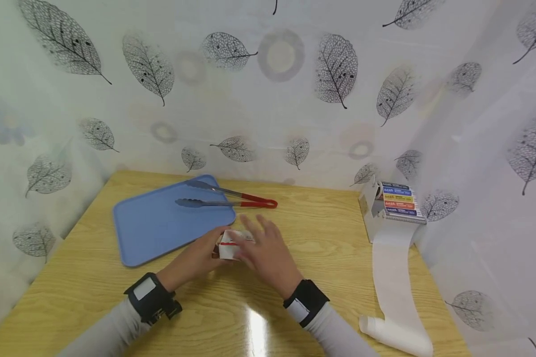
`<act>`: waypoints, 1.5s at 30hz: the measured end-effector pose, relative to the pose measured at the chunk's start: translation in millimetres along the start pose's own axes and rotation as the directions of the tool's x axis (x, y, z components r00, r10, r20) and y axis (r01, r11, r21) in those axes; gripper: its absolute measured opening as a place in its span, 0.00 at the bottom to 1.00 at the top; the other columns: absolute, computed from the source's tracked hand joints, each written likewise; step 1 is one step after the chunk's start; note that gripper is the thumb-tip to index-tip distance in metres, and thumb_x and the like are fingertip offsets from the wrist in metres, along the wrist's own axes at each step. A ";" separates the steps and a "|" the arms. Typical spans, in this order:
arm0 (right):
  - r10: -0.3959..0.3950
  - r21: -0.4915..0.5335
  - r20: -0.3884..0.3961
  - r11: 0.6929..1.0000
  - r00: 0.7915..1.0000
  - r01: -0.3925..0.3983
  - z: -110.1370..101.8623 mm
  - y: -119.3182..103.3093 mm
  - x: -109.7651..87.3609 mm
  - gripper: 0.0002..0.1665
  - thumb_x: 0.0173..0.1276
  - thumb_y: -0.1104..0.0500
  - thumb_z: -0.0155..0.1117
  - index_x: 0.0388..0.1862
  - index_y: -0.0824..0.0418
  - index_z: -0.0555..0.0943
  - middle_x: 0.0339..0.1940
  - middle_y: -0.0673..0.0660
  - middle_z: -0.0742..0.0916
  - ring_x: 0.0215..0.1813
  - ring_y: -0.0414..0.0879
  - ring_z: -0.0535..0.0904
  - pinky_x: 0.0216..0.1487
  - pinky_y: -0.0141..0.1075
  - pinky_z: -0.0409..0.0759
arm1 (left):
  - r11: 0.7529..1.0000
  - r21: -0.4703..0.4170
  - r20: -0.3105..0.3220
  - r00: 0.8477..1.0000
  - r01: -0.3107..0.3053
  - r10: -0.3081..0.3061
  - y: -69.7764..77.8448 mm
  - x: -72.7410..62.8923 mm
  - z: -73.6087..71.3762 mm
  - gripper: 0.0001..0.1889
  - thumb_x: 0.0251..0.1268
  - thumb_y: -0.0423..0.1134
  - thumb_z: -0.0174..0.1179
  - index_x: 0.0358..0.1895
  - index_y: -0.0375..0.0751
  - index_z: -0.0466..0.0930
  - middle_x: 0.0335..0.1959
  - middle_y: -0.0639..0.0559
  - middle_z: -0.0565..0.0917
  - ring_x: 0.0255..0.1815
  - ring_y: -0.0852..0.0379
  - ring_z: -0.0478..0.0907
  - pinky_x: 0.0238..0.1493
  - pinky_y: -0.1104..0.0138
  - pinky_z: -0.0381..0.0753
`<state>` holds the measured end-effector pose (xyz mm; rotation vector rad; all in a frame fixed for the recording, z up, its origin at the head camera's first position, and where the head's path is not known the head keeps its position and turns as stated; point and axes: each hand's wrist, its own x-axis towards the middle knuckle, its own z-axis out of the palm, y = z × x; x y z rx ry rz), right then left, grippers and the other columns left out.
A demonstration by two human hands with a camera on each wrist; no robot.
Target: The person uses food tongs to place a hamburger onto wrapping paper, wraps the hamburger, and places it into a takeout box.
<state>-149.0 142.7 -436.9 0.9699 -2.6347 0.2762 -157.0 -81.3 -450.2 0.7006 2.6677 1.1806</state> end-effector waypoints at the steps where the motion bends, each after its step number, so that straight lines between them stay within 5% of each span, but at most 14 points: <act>1: -0.088 -0.027 -0.006 0.996 0.996 0.088 0.2 0.3 2.0 0.32 0.72 0.44 0.66 0.73 0.45 0.74 0.77 0.58 0.70 0.74 0.65 0.65 0.70 0.60 0.68 | 1.000 0.012 -0.006 1.000 -0.019 0.019 -0.2 0.1 -0.2 0.43 0.59 0.37 0.74 0.76 0.38 0.60 0.56 0.47 0.78 0.39 0.59 0.75 0.36 0.68 0.77; 4: -0.236 -0.029 0.021 0.971 0.972 0.236 2.6 4.2 2.3 0.27 0.76 0.43 0.59 0.73 0.39 0.74 0.77 0.53 0.71 0.78 0.62 0.61 0.73 0.60 0.62 | 0.998 0.032 -0.012 0.998 -0.059 0.060 -0.2 0.5 0.3 0.41 0.60 0.35 0.73 0.75 0.36 0.61 0.59 0.44 0.77 0.44 0.56 0.78 0.39 0.65 0.79; 10: -0.183 0.048 -0.051 0.982 0.982 0.185 6.0 26.3 -19.9 0.29 0.83 0.38 0.39 0.70 0.43 0.78 0.76 0.55 0.73 0.77 0.62 0.64 0.74 0.59 0.61 | 1.000 -0.008 0.020 1.000 0.013 -0.013 0.5 0.1 1.3 0.46 0.59 0.37 0.75 0.77 0.32 0.57 0.60 0.44 0.78 0.45 0.57 0.78 0.42 0.64 0.79; 15: -0.128 0.102 -0.152 0.984 0.980 0.144 6.8 38.0 -36.7 0.27 0.82 0.39 0.43 0.65 0.47 0.82 0.72 0.59 0.77 0.70 0.60 0.73 0.66 0.54 0.74 | 0.998 -0.020 0.026 0.998 0.060 -0.059 0.7 -0.7 -0.8 0.50 0.56 0.37 0.76 0.79 0.35 0.55 0.63 0.45 0.78 0.48 0.57 0.78 0.46 0.63 0.79; 20: -0.090 0.241 -0.170 0.962 0.981 0.130 10.0 38.4 -39.8 0.20 0.79 0.49 0.56 0.64 0.50 0.83 0.71 0.60 0.77 0.63 0.54 0.78 0.54 0.43 0.83 | 0.996 -0.051 0.057 0.996 0.073 -0.070 2.2 -1.4 -4.0 0.51 0.55 0.42 0.78 0.78 0.36 0.55 0.58 0.47 0.79 0.40 0.58 0.77 0.40 0.64 0.79; 23: -0.031 0.360 -0.178 0.928 0.984 0.094 10.7 37.6 -40.6 0.22 0.71 0.57 0.67 0.64 0.54 0.83 0.68 0.60 0.79 0.62 0.53 0.79 0.53 0.41 0.84 | 0.987 -0.128 0.109 0.991 0.097 -0.083 2.4 -3.2 -7.6 0.48 0.58 0.50 0.75 0.77 0.39 0.57 0.56 0.49 0.80 0.40 0.60 0.78 0.39 0.64 0.80; 26: 0.066 0.506 -0.110 0.863 0.992 -0.001 8.7 35.3 -42.0 0.31 0.65 0.61 0.73 0.67 0.57 0.79 0.65 0.58 0.80 0.63 0.53 0.79 0.54 0.40 0.84 | 0.971 -0.200 0.156 0.983 0.132 -0.101 1.5 -6.5 -11.4 0.40 0.65 0.57 0.67 0.74 0.43 0.62 0.55 0.48 0.81 0.40 0.60 0.80 0.37 0.63 0.81; 30: 0.189 0.665 0.071 0.723 0.979 -0.188 4.0 31.6 -46.1 0.25 0.69 0.59 0.70 0.65 0.54 0.80 0.68 0.58 0.78 0.67 0.54 0.77 0.59 0.45 0.82 | 0.954 -0.247 0.214 0.970 0.168 -0.116 -0.5 -11.5 -11.8 0.26 0.74 0.59 0.56 0.64 0.46 0.66 0.42 0.45 0.84 0.31 0.56 0.79 0.29 0.62 0.78; 34: 0.220 0.723 0.227 0.614 0.949 -0.315 1.9 27.3 -50.6 0.22 0.70 0.59 0.69 0.62 0.56 0.79 0.75 0.65 0.70 0.73 0.63 0.68 0.63 0.50 0.78 | 0.958 -0.228 0.239 0.964 0.175 -0.119 -1.1 -19.4 -5.2 0.22 0.73 0.55 0.59 0.59 0.46 0.66 0.44 0.43 0.83 0.39 0.52 0.81 0.35 0.61 0.79; 40: 0.242 0.691 0.386 0.563 0.890 -0.453 4.0 17.2 -54.2 0.46 0.66 0.60 0.74 0.78 0.64 0.63 0.76 0.70 0.67 0.74 0.65 0.67 0.67 0.47 0.75 | 0.970 -0.136 0.216 0.961 0.203 -0.171 1.1 -28.7 3.4 0.43 0.69 0.46 0.67 0.79 0.38 0.52 0.71 0.34 0.70 0.60 0.42 0.78 0.50 0.53 0.78; 45: 0.254 0.665 0.416 0.570 0.873 -0.483 0.7 10.8 -53.9 0.50 0.66 0.59 0.73 0.80 0.65 0.58 0.74 0.71 0.68 0.70 0.66 0.71 0.66 0.48 0.76 | 0.984 -0.076 0.229 0.963 0.162 -0.141 0.1 -27.6 2.4 0.47 0.68 0.45 0.68 0.82 0.41 0.48 0.76 0.34 0.60 0.56 0.50 0.76 0.51 0.57 0.77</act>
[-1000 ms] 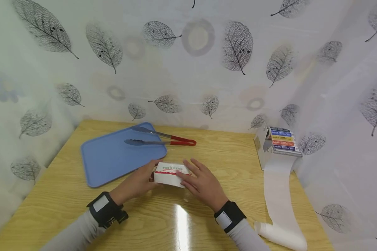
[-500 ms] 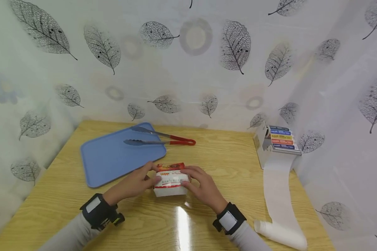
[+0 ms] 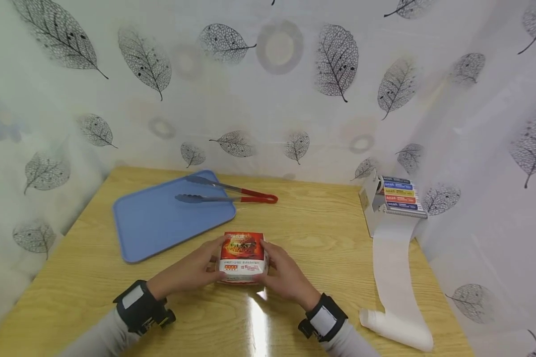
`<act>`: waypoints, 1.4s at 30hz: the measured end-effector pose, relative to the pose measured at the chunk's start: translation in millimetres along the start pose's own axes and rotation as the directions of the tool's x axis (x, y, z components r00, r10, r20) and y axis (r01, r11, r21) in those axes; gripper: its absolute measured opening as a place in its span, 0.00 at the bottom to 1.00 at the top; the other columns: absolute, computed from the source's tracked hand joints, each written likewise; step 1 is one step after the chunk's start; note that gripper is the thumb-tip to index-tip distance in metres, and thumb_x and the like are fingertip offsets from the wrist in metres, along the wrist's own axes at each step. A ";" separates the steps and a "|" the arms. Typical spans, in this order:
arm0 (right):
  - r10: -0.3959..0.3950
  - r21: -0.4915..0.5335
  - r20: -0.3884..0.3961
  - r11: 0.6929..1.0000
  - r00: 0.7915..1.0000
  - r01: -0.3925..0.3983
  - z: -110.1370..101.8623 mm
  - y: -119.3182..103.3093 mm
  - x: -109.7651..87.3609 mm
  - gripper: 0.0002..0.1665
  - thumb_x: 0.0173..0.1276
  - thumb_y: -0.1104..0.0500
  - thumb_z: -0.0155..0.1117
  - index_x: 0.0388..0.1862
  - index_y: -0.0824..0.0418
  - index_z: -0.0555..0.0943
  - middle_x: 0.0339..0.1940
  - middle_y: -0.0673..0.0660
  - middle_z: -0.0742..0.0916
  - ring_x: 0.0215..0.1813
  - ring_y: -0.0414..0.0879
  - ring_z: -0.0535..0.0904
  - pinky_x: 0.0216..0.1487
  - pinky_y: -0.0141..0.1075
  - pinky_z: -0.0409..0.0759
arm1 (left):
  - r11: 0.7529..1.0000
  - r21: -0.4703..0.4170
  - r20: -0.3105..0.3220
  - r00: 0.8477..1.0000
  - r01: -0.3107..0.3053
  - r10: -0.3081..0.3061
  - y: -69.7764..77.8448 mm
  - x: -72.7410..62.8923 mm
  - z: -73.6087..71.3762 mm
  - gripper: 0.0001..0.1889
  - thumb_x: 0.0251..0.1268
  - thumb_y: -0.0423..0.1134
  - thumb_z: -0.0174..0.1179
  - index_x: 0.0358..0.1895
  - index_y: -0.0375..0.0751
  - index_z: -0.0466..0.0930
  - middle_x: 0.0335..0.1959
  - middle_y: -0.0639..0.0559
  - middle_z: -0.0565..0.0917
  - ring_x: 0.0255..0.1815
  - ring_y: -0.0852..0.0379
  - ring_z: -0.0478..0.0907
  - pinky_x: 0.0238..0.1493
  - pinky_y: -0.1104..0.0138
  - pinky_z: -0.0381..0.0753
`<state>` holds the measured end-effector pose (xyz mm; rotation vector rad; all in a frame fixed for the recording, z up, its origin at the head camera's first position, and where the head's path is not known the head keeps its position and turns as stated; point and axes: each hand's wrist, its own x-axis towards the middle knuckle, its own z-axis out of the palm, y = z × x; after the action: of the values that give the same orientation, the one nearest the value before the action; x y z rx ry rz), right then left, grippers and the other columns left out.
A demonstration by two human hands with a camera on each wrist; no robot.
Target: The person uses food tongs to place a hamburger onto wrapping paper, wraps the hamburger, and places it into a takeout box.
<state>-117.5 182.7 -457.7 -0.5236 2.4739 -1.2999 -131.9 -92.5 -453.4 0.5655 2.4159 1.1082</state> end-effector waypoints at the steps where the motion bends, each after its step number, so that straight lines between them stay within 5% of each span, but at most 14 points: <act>1: 0.008 -0.001 0.005 1.000 1.000 -0.008 -0.4 -1.1 -0.4 0.50 0.67 0.57 0.73 0.81 0.65 0.58 0.75 0.71 0.68 0.70 0.66 0.72 0.66 0.48 0.76 | 1.000 0.002 0.010 1.000 -0.010 0.010 -0.5 0.2 -1.0 0.47 0.68 0.46 0.67 0.82 0.42 0.49 0.76 0.34 0.59 0.57 0.51 0.75 0.53 0.57 0.77; 7: 0.093 -0.073 0.027 0.993 0.995 -0.091 -5.2 -10.3 -2.6 0.51 0.68 0.48 0.71 0.81 0.62 0.58 0.74 0.71 0.71 0.64 0.63 0.79 0.61 0.51 0.80 | 0.997 -0.056 0.018 0.999 -0.047 0.048 1.7 -1.0 0.5 0.44 0.70 0.53 0.64 0.81 0.39 0.53 0.76 0.33 0.60 0.57 0.53 0.72 0.51 0.59 0.74; 12: 0.140 -0.110 0.047 0.985 0.989 -0.134 -7.1 -22.3 -2.9 0.53 0.67 0.49 0.73 0.82 0.64 0.55 0.68 0.73 0.76 0.56 0.60 0.84 0.51 0.47 0.85 | 0.998 -0.020 -0.008 0.998 -0.063 0.062 8.6 -2.2 5.3 0.41 0.72 0.49 0.62 0.80 0.37 0.54 0.68 0.38 0.69 0.41 0.58 0.72 0.44 0.62 0.73; 18: 0.126 -0.070 0.035 0.990 0.991 -0.123 -2.2 -22.5 -5.2 0.51 0.67 0.55 0.73 0.80 0.68 0.56 0.75 0.74 0.67 0.60 0.63 0.81 0.51 0.42 0.85 | 0.999 0.035 0.009 0.999 -0.038 0.038 6.7 -2.0 7.4 0.41 0.73 0.48 0.62 0.81 0.39 0.54 0.70 0.39 0.71 0.53 0.55 0.75 0.54 0.57 0.75; 23: 0.080 -0.063 -0.003 0.995 0.997 -0.080 1.4 -14.8 -7.7 0.51 0.64 0.54 0.76 0.80 0.65 0.60 0.82 0.69 0.56 0.63 0.62 0.79 0.51 0.38 0.85 | 0.998 0.046 0.012 0.999 -0.051 0.050 1.1 -3.7 5.6 0.41 0.71 0.51 0.63 0.80 0.41 0.55 0.71 0.35 0.68 0.51 0.53 0.75 0.50 0.57 0.76; 31: 0.011 -0.038 -0.002 0.999 1.000 -0.011 3.2 -4.0 -8.7 0.46 0.72 0.52 0.68 0.80 0.64 0.59 0.82 0.64 0.58 0.61 0.58 0.80 0.52 0.36 0.84 | 0.999 0.024 0.019 0.999 -0.036 0.036 -0.5 -7.2 3.6 0.41 0.70 0.52 0.64 0.80 0.43 0.56 0.75 0.32 0.62 0.68 0.40 0.70 0.62 0.48 0.75; 42: 0.013 -0.026 -0.007 1.000 1.000 -0.013 7.6 -1.7 -10.2 0.46 0.71 0.54 0.69 0.81 0.63 0.58 0.82 0.64 0.59 0.60 0.59 0.81 0.51 0.35 0.85 | 0.999 0.027 0.011 0.999 -0.044 0.044 -0.8 -8.5 6.2 0.41 0.70 0.49 0.65 0.80 0.39 0.57 0.73 0.29 0.64 0.58 0.46 0.74 0.54 0.52 0.77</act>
<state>-105.0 180.9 -459.5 -0.5086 2.4989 -1.2683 -121.7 -93.7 -456.0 0.6347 2.4235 1.0897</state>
